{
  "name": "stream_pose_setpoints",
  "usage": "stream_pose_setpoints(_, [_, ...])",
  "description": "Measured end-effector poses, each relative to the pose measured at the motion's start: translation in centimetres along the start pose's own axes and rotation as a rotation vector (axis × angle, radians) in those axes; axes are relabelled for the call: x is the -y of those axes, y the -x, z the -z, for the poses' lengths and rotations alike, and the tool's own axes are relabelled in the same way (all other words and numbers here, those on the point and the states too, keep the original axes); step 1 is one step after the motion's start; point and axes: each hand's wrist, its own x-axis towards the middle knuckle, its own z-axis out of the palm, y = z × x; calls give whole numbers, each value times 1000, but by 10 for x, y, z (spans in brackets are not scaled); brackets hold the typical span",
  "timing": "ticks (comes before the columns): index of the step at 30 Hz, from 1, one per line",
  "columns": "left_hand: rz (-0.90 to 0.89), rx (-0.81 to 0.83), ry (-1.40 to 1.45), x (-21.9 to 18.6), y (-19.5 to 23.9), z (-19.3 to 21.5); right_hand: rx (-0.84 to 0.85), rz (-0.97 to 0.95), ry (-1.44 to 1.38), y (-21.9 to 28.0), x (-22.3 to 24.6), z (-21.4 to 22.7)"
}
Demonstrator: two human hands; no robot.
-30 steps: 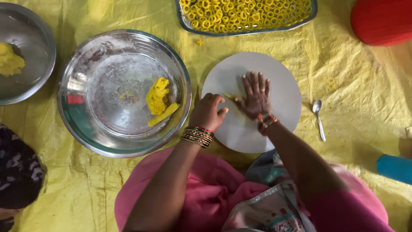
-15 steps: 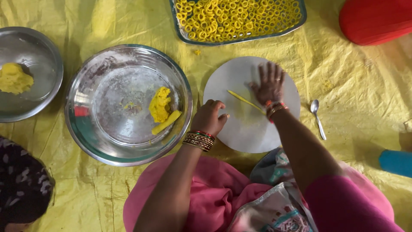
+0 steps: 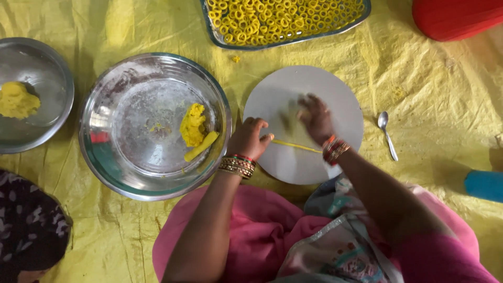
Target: The person rolls small pieces of yellow dough into thin strips on a white board, then joins the ends to form rings. The finished rings are placed into a metal tray. The process is repeated continuously.
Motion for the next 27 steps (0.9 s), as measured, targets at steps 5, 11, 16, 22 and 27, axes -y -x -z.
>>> stream_pose_setpoints(5, [58,35,-27,0,-2,1,251,-118,22,12,-18,42])
stream_pose_setpoints(11, [75,70,-34,11,-2,-11,231,216,308,77,19,22])
stream_pose_setpoints(16, [-30,85,-104,9,17,-27,331,10,-28,63,19,32])
stream_pose_setpoints(22, [-234,30,7,-19,32,-49,499,-166,-777,69,49,85])
stream_pose_setpoints(27, [-17,116,431,-30,38,-64,551,-412,-1145,91,76,123])
